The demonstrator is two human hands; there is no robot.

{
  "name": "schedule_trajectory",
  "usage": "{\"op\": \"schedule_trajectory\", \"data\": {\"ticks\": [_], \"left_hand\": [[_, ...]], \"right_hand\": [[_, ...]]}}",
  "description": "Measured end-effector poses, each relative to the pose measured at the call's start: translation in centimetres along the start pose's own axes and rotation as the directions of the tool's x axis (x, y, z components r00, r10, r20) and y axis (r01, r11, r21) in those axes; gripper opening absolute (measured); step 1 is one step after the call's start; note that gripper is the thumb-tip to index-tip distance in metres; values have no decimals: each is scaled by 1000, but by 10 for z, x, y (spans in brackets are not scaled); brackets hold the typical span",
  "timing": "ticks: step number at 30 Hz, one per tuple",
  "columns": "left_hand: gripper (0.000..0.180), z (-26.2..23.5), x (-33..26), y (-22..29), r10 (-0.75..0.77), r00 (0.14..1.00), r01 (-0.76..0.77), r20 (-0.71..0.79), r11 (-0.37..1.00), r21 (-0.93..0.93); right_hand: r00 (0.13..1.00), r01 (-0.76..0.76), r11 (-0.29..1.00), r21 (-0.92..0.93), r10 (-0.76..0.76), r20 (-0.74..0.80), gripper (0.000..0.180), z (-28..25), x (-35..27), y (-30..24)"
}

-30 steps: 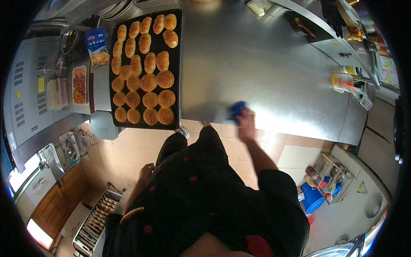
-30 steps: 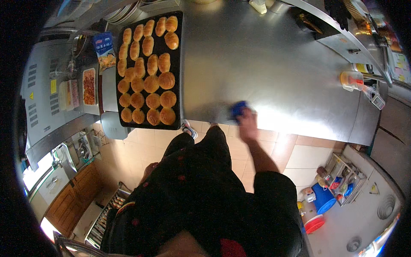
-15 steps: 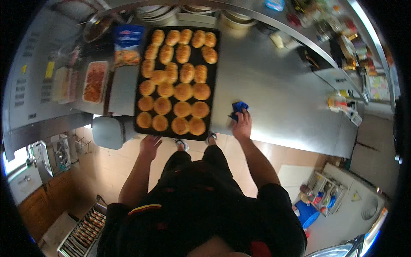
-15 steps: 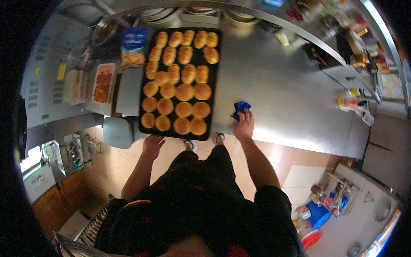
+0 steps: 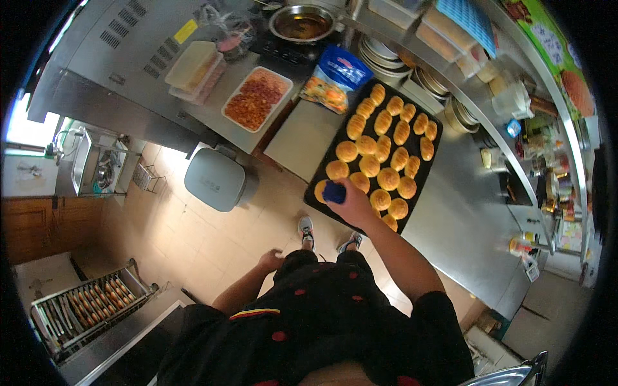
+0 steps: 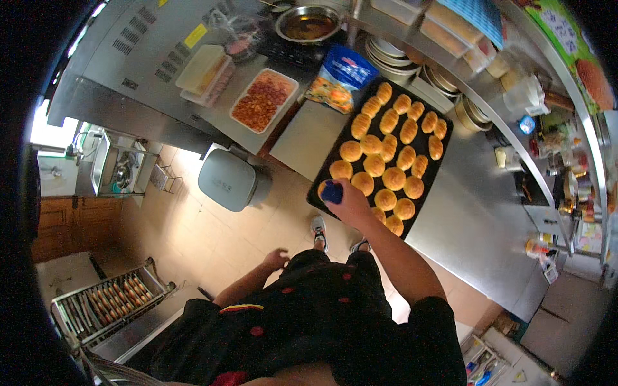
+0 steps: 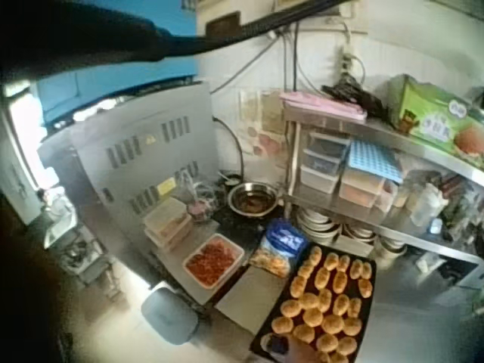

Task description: The person wipes a stainless steel table using a cloth, then assembles cardboard food containers by hand. They retrieve flat cardboard sheets, fold them into small open trays one by one, and place them on the counter next to a tray of baked buns.

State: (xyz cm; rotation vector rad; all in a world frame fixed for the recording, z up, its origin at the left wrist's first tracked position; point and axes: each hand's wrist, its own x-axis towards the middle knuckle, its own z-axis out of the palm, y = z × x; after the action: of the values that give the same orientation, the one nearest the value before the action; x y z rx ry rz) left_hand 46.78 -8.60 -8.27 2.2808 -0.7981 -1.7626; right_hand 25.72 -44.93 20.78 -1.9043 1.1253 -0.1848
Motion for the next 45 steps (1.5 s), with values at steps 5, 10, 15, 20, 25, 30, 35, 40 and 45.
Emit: {"op": "schedule_trajectory", "data": {"ticks": [5,10,15,20,25,30,35,40,45], "left_hand": [[53,-55,-106,-4,-158,880,162,448,986,29],[48,-76,-159,2,46,886,160,462,904,-396],[51,-83,-118,24,386,827,-440,408,897,43],[49,-60,-66,29,360,876,-482,322,692,537],[40,-66,-40,103,286,860,-507,422,387,771],[34,-26,23,77,459,860,-390,221,314,865],[19,-21,17,87,726,668,-541,164,321,777],[16,-11,6,84,722,692,-527,12,493,692],[17,0,-16,91,517,855,-396,-43,705,589]], "right_hand": [[994,-93,981,-169,83,-63,71,16,108,-57],[949,46,934,-355,-152,-276,69,39,85,-12],[995,50,974,-219,-30,96,27,48,-79,101],[411,-886,271,377,836,364,33,40,-218,237],[665,-271,64,961,734,138,47,52,-245,306],[488,-345,88,935,867,99,26,55,-167,247],[647,-407,93,908,731,215,25,45,-197,220],[631,-606,261,752,733,255,35,32,-207,234],[711,-618,460,638,673,203,31,48,-201,289]]}}
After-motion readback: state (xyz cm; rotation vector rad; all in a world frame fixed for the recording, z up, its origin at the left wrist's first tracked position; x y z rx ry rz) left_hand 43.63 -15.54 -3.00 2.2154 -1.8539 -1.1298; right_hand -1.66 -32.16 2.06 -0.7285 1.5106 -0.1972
